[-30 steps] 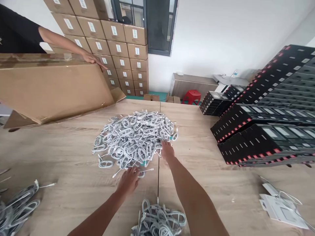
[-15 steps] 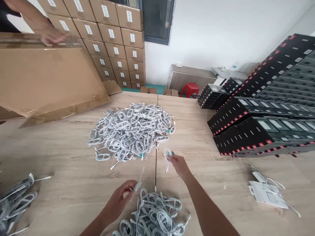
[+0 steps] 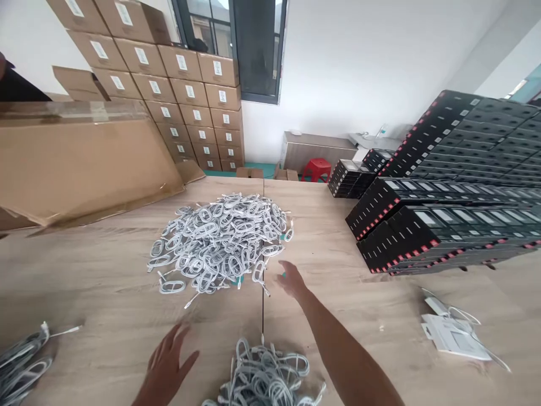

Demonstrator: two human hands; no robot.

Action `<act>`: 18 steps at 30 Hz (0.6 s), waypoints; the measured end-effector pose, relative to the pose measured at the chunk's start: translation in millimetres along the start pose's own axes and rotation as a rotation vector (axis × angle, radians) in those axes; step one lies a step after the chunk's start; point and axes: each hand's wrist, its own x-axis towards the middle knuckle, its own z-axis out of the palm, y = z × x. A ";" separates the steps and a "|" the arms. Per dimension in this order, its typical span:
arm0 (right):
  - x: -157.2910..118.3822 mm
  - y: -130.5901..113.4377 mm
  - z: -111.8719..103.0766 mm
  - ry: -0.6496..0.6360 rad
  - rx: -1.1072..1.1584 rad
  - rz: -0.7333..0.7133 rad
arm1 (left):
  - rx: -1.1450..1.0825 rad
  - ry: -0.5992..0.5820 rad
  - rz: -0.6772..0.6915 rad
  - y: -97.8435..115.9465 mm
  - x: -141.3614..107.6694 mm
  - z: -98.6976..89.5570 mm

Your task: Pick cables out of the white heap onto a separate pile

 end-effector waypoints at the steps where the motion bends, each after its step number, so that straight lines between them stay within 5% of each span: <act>1: 22.6 -8.2 2.4 0.008 -0.079 -0.042 | 0.095 0.022 -0.035 -10.4 3.7 3.8; 5: 83.0 -27.6 10.8 -0.042 -0.364 -0.109 | 0.318 -0.004 -0.046 -30.1 -2.9 22.3; 10: 103.8 -19.2 4.2 -0.087 -0.370 -0.045 | 0.322 -0.029 -0.023 -25.1 -14.6 25.8; 14: 81.6 -9.7 -16.4 -0.207 -0.258 0.020 | 0.278 0.009 -0.015 -22.2 -13.3 26.1; 18: 26.9 -3.9 -33.1 -0.389 0.305 0.180 | 0.296 -0.021 -0.037 -17.5 -8.5 25.5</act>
